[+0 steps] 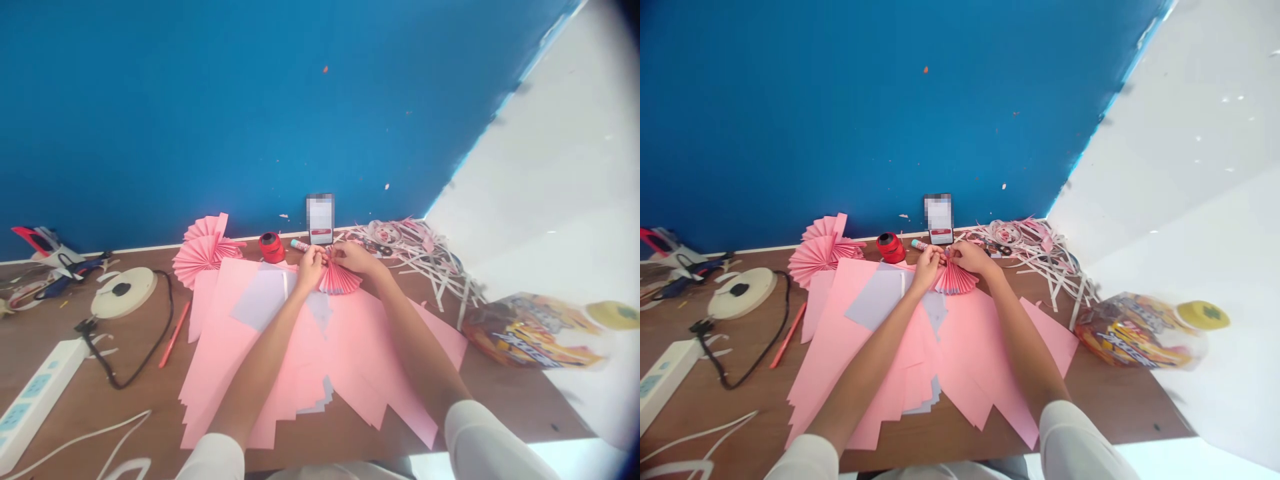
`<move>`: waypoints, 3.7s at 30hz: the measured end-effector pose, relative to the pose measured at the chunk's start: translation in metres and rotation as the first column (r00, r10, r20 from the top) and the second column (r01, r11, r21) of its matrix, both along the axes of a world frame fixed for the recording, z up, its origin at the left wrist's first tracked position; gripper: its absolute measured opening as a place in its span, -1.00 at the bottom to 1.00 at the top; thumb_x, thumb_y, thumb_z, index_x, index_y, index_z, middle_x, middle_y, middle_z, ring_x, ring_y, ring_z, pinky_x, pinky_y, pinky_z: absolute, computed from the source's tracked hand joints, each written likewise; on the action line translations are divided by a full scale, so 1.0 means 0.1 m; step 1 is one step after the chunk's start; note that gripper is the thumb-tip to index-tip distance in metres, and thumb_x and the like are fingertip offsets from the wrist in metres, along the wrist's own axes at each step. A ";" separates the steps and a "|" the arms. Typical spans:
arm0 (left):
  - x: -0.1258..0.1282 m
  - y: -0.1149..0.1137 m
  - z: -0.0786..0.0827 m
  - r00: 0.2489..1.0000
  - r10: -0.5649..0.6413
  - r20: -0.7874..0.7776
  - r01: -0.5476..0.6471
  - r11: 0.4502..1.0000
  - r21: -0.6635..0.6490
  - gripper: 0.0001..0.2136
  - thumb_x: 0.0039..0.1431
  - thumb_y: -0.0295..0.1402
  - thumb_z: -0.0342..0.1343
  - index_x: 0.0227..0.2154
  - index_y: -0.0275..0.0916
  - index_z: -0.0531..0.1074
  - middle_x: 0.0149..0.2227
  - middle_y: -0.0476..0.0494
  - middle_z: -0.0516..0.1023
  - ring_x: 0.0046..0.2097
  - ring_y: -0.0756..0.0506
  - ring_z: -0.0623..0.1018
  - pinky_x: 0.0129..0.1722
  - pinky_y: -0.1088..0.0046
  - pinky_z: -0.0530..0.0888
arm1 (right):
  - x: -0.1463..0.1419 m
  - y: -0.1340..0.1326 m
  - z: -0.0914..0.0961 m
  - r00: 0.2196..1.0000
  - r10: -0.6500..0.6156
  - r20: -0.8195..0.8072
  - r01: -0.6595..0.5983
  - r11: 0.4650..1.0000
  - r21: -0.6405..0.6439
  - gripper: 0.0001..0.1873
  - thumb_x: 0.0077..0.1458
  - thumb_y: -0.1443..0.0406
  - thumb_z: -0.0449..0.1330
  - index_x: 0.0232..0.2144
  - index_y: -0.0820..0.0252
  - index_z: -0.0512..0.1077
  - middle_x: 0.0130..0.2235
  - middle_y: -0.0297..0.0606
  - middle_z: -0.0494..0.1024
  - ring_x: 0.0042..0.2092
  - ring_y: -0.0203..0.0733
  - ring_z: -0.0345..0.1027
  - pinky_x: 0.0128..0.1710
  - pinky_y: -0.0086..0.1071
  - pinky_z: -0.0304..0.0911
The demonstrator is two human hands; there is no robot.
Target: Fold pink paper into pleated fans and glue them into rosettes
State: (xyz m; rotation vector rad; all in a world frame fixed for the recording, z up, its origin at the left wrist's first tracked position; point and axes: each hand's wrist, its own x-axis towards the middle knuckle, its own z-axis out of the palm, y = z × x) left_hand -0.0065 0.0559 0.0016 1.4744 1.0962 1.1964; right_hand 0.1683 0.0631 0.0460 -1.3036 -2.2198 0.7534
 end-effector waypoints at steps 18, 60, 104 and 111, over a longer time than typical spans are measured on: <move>0.00 -0.04 0.02 0.993 -0.006 -0.114 0.007 1.000 0.008 -0.86 0.18 -0.40 0.00 -0.27 -0.18 0.45 -0.41 -0.05 0.51 -0.32 -0.04 0.52 -0.27 0.44 0.43 | 0.00 -0.02 0.03 0.999 -0.035 -0.006 0.035 0.999 0.016 -0.93 0.03 0.41 0.08 -0.40 0.21 0.37 -0.43 -0.30 0.50 -0.40 -0.30 0.31 -0.37 -0.46 0.10; 0.00 -0.07 0.07 0.952 -0.049 -0.304 0.102 0.982 0.161 -0.90 0.24 -0.34 -0.03 -0.34 -0.20 0.35 -0.37 -0.02 0.48 -0.35 0.00 0.48 -0.29 0.51 0.36 | 0.09 -0.01 0.01 0.969 0.079 -0.235 -0.114 0.984 -0.136 -0.80 0.16 0.26 0.01 -0.44 0.20 0.35 -0.46 -0.31 0.44 -0.39 -0.24 0.33 -0.33 -0.38 0.20; -0.01 0.01 0.01 0.993 0.010 -0.115 -0.005 0.999 0.041 -0.92 0.19 -0.35 0.04 -0.27 -0.22 0.32 -0.37 -0.05 0.46 -0.31 0.00 0.50 -0.24 0.47 0.43 | 0.09 0.01 -0.10 0.954 0.029 -0.299 -0.041 0.999 -0.035 -0.93 -0.02 0.36 0.06 -0.45 0.20 0.34 -0.43 -0.35 0.41 -0.38 -0.28 0.25 -0.29 -0.39 0.17; -0.01 0.01 0.00 0.987 -0.024 -0.158 0.033 0.998 0.050 -0.88 0.20 -0.32 0.02 -0.26 -0.22 0.38 -0.37 -0.06 0.49 -0.30 -0.01 0.52 -0.23 0.46 0.43 | 0.11 0.01 -0.09 0.952 0.046 -0.303 -0.053 0.999 -0.012 -0.91 -0.01 0.35 0.06 -0.43 0.20 0.38 -0.40 -0.32 0.45 -0.36 -0.26 0.28 -0.27 -0.38 0.19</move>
